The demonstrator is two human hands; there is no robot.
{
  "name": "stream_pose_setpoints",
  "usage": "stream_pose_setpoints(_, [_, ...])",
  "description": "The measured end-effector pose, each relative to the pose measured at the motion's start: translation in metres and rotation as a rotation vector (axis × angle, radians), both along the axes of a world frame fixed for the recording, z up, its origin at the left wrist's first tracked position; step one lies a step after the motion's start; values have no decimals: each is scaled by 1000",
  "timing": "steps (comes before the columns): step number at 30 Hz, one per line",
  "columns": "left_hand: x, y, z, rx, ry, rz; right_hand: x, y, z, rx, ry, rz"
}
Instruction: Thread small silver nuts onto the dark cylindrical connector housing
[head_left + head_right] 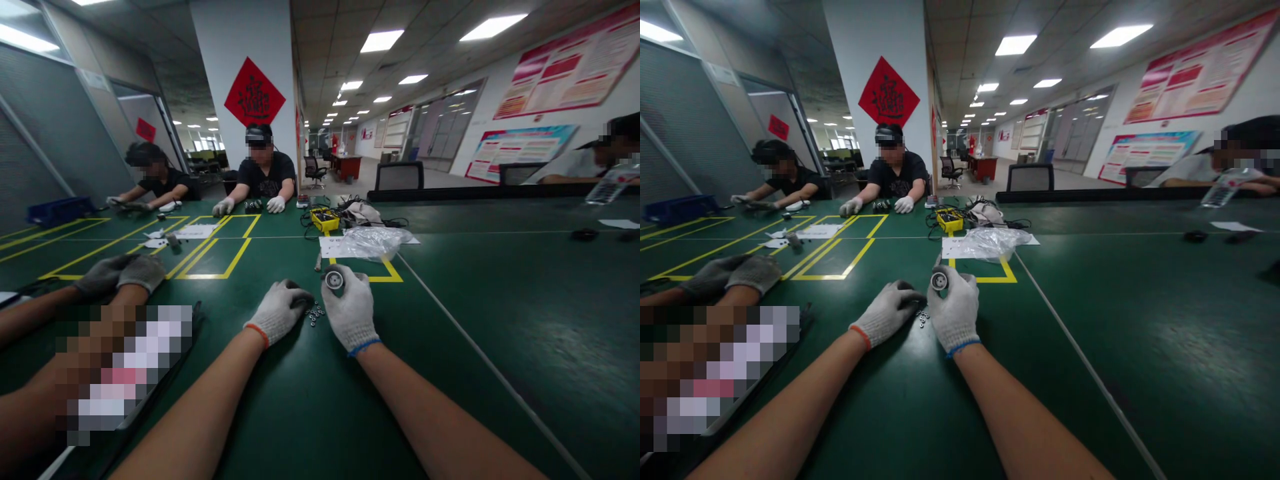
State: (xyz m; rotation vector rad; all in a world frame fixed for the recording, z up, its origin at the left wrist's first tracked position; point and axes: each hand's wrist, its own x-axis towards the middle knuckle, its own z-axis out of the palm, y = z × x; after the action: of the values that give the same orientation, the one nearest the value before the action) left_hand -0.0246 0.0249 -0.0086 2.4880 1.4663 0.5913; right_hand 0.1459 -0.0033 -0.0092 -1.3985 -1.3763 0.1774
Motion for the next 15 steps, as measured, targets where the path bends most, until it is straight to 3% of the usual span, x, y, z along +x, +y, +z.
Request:
stream_pose_setpoints(3, [0, 2, 0, -5, -2, 25, 1, 5, -5, 0, 44, 49])
stream_pose_setpoints(9, [4, 3, -4, 8, -53, 142, -5, 7, -11, 31, 176, 332])
stream_pose_setpoints(11, [4, 1, -2, 7, -179, 178, -9, 4, -10, 66, 156, 336])
stream_pose_setpoints(15, [6, -5, 8, 13, -623, 183, -10, 2, -7, 104, 130, 330])
